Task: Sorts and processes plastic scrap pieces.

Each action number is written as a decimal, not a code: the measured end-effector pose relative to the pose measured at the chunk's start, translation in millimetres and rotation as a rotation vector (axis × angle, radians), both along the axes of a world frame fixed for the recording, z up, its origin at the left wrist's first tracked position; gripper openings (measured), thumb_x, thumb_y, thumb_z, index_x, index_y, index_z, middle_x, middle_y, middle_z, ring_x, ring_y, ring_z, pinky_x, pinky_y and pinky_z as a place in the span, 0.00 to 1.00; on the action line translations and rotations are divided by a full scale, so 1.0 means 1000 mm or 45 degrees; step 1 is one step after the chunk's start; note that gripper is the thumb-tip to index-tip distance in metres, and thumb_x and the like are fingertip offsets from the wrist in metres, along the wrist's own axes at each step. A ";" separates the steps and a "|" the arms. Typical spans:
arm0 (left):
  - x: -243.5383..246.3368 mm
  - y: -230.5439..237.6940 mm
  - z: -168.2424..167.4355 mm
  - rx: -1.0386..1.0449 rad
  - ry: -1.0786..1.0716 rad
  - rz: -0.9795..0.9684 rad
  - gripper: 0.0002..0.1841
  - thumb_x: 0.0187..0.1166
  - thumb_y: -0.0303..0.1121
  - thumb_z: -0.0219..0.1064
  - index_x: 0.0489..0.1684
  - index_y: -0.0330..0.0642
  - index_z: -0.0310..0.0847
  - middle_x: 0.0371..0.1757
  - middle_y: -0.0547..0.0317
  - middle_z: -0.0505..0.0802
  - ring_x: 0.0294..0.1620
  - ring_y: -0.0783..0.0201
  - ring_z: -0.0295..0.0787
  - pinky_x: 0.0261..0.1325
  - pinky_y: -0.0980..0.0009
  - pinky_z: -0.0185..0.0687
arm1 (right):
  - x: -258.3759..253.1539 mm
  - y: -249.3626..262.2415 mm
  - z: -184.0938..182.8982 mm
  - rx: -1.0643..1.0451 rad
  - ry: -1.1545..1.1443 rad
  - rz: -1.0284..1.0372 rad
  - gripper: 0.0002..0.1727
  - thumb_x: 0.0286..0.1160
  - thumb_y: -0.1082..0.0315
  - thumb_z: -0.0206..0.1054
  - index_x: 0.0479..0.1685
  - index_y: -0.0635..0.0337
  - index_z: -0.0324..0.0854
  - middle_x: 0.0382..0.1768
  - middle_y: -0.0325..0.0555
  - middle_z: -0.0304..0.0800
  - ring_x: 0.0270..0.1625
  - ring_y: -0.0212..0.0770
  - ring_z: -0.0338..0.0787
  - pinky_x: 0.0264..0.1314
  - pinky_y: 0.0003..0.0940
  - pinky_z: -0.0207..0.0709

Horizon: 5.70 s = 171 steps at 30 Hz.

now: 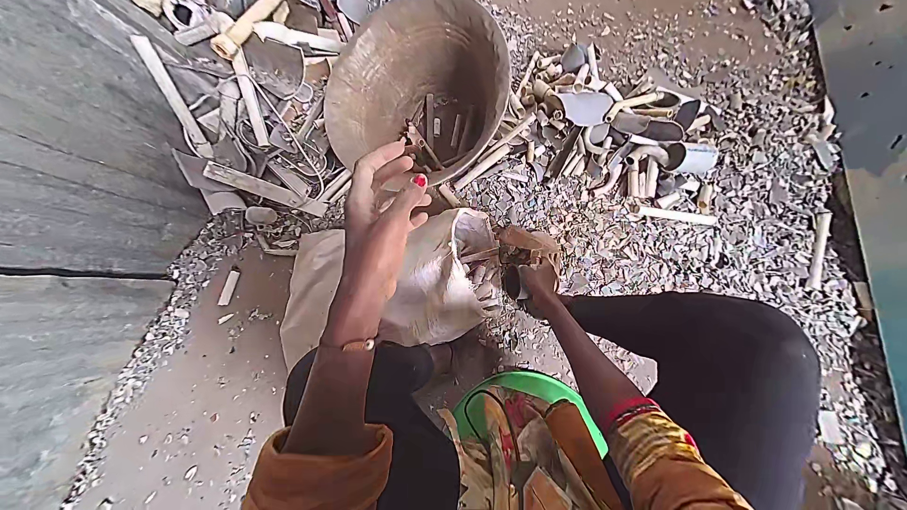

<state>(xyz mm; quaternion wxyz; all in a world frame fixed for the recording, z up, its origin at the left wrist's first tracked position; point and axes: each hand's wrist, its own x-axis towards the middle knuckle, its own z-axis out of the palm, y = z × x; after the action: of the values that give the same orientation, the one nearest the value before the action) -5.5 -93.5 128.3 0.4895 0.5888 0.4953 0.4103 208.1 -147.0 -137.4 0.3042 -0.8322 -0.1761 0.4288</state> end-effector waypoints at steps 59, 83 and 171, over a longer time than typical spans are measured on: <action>-0.028 -0.017 -0.023 0.207 1.026 -0.646 0.19 0.92 0.44 0.55 0.66 0.45 0.87 0.59 0.49 0.93 0.62 0.49 0.89 0.68 0.42 0.77 | -0.039 -0.015 0.171 0.877 1.326 0.056 0.21 0.97 0.60 0.36 0.71 0.62 0.68 0.49 0.54 0.91 0.49 0.46 0.93 0.52 0.42 0.88; -0.027 -0.049 -0.021 0.248 0.107 -0.532 0.25 0.95 0.45 0.39 0.41 0.44 0.83 0.28 0.70 0.90 0.31 0.75 0.88 0.42 0.75 0.88 | -0.026 -0.057 0.272 0.549 0.849 1.051 0.10 0.92 0.62 0.53 0.57 0.53 0.77 0.31 0.34 0.82 0.25 0.24 0.81 0.25 0.15 0.77; 0.027 -0.049 -0.022 1.440 0.121 -0.674 0.34 0.87 0.61 0.52 0.11 0.46 0.67 0.15 0.61 0.76 0.18 0.70 0.77 0.22 0.74 0.67 | -0.039 -0.085 0.232 0.701 1.357 0.996 0.14 0.69 0.80 0.64 0.17 0.59 0.72 0.04 0.33 0.64 0.06 0.20 0.62 0.07 0.16 0.54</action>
<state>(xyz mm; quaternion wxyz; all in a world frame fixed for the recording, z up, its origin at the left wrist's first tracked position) 21.2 -142.7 106.0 0.1647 0.8771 0.0601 0.4471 168.8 -232.2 94.5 0.3717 -0.2784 -0.3907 0.7948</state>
